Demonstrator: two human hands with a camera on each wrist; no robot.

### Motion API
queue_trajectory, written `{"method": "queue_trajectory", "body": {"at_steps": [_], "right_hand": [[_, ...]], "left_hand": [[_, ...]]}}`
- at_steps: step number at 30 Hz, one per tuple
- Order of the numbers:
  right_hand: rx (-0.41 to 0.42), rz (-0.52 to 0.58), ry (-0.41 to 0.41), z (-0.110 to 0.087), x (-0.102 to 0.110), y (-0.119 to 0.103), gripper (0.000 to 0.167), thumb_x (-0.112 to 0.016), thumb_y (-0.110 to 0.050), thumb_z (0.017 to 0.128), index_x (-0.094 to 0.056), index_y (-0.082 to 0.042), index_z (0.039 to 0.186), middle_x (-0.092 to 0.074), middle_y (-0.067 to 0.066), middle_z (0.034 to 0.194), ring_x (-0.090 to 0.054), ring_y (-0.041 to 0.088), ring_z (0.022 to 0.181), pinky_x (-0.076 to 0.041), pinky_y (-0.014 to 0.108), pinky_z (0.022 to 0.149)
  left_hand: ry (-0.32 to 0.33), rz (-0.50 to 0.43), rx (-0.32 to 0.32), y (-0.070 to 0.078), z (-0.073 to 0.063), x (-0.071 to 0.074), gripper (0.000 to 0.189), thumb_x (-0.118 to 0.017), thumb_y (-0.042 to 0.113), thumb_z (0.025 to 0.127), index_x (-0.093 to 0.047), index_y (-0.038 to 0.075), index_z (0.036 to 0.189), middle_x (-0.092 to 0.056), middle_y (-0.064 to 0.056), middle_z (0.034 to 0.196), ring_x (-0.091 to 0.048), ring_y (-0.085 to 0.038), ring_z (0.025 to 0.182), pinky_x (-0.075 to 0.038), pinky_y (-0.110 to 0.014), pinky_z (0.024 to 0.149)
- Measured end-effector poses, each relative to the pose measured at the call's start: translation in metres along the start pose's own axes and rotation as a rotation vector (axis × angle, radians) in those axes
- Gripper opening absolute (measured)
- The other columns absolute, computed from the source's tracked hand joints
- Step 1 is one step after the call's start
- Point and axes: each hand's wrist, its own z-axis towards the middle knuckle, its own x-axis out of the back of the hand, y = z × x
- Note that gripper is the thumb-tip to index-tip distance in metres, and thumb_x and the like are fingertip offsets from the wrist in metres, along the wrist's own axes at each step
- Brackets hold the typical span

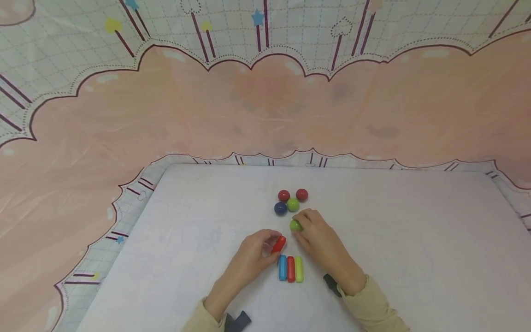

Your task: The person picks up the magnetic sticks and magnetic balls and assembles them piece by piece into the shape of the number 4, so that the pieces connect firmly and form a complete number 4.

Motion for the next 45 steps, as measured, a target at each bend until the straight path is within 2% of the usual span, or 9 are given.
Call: {"method": "queue_trajectory", "body": {"at_steps": [11, 32, 45], "right_hand": [[0.022, 0.004, 0.003, 0.001, 0.000, -0.003, 0.037, -0.084, -0.013, 0.080, -0.067, -0.004, 0.111, -0.064, 0.010, 0.110, -0.062, 0.025, 0.103, -0.056, 0.040, 0.090], [0.045, 0.025, -0.026, 0.001, -0.002, -0.006, 0.036, -0.084, -0.014, 0.079, -0.068, -0.005, 0.111, -0.064, 0.007, 0.110, -0.061, 0.022, 0.102, -0.057, 0.037, 0.090], [0.026, 0.074, -0.017, -0.001, -0.002, -0.003, 0.036, -0.086, -0.010, 0.077, -0.069, -0.005, 0.108, -0.065, 0.004, 0.105, -0.062, 0.016, 0.092, -0.058, 0.035, 0.086]], "left_hand": [[-0.020, 0.004, -0.005, 0.001, 0.006, 0.002, 0.042, -0.077, 0.015, 0.087, -0.063, 0.012, 0.126, -0.068, -0.002, 0.114, -0.063, -0.014, 0.097, -0.057, -0.026, 0.085], [0.003, 0.041, -0.041, -0.001, 0.012, 0.000, 0.042, -0.080, 0.014, 0.084, -0.065, 0.012, 0.124, -0.069, -0.002, 0.112, -0.064, -0.014, 0.095, -0.057, -0.025, 0.084], [-0.009, 0.032, -0.044, 0.000, 0.012, 0.001, 0.040, -0.079, 0.013, 0.085, -0.066, 0.012, 0.123, -0.069, -0.001, 0.112, -0.063, -0.013, 0.094, -0.057, -0.025, 0.084]]}}
